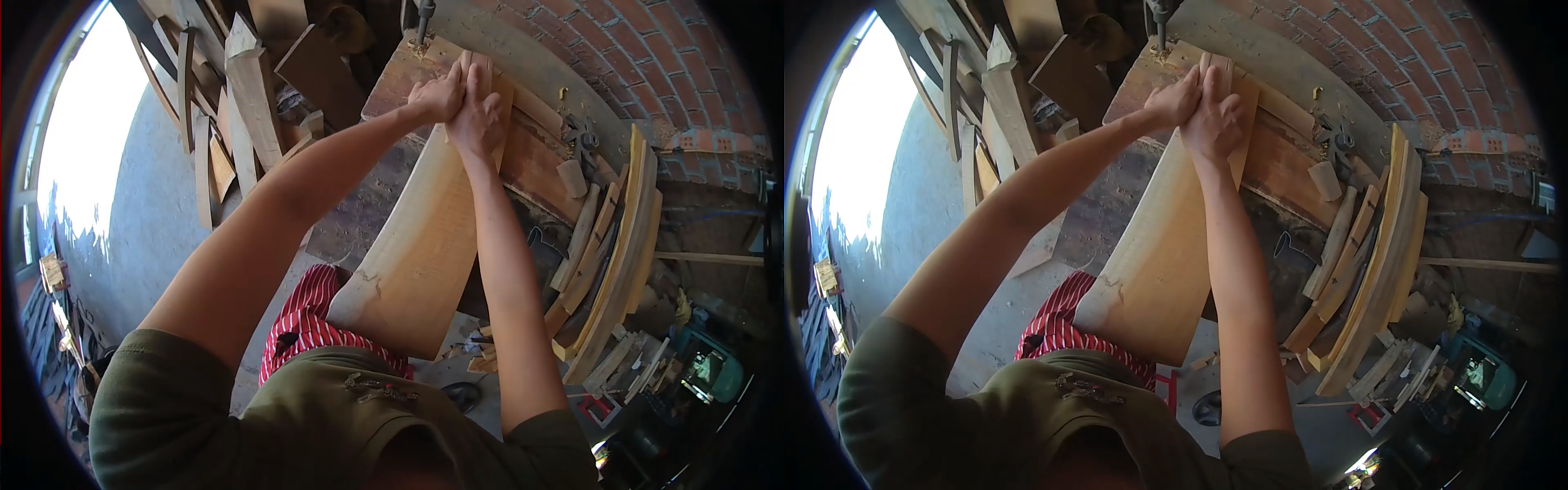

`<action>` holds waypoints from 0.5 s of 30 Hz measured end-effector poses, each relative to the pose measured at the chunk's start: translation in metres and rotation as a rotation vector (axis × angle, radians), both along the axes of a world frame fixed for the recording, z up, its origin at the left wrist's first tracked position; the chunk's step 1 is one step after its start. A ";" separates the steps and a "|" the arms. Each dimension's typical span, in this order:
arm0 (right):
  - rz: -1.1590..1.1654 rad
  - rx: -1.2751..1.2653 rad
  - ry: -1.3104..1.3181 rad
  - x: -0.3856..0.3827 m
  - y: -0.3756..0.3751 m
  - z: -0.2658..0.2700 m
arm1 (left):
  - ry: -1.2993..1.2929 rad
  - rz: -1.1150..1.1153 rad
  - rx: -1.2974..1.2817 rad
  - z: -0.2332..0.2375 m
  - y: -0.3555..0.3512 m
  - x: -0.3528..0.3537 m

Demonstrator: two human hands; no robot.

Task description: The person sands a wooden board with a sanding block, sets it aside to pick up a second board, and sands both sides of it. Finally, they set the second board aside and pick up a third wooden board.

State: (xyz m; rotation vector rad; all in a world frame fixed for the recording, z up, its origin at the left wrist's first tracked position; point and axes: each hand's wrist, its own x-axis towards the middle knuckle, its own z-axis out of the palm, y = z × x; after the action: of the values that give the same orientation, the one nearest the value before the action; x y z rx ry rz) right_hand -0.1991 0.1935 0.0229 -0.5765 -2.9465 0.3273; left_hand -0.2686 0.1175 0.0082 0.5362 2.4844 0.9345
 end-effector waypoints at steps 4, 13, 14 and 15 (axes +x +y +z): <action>-0.025 -0.082 0.048 -0.049 0.023 -0.006 | 0.043 -0.081 0.055 -0.043 0.033 -0.078; 0.010 0.023 0.100 0.121 -0.055 -0.008 | 0.083 0.003 -0.094 -0.005 -0.055 0.122; 0.028 0.037 0.078 0.157 -0.073 -0.006 | 0.112 -0.030 -0.102 -0.007 -0.077 0.161; 0.045 0.054 0.053 0.193 -0.090 -0.005 | 0.061 -0.026 -0.136 -0.001 -0.097 0.197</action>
State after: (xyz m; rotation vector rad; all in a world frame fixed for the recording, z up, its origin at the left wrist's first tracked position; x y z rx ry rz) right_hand -0.0061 0.1036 0.0181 -0.4881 -2.9110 0.2617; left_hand -0.0717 0.0209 0.0072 0.5574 2.5663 0.7432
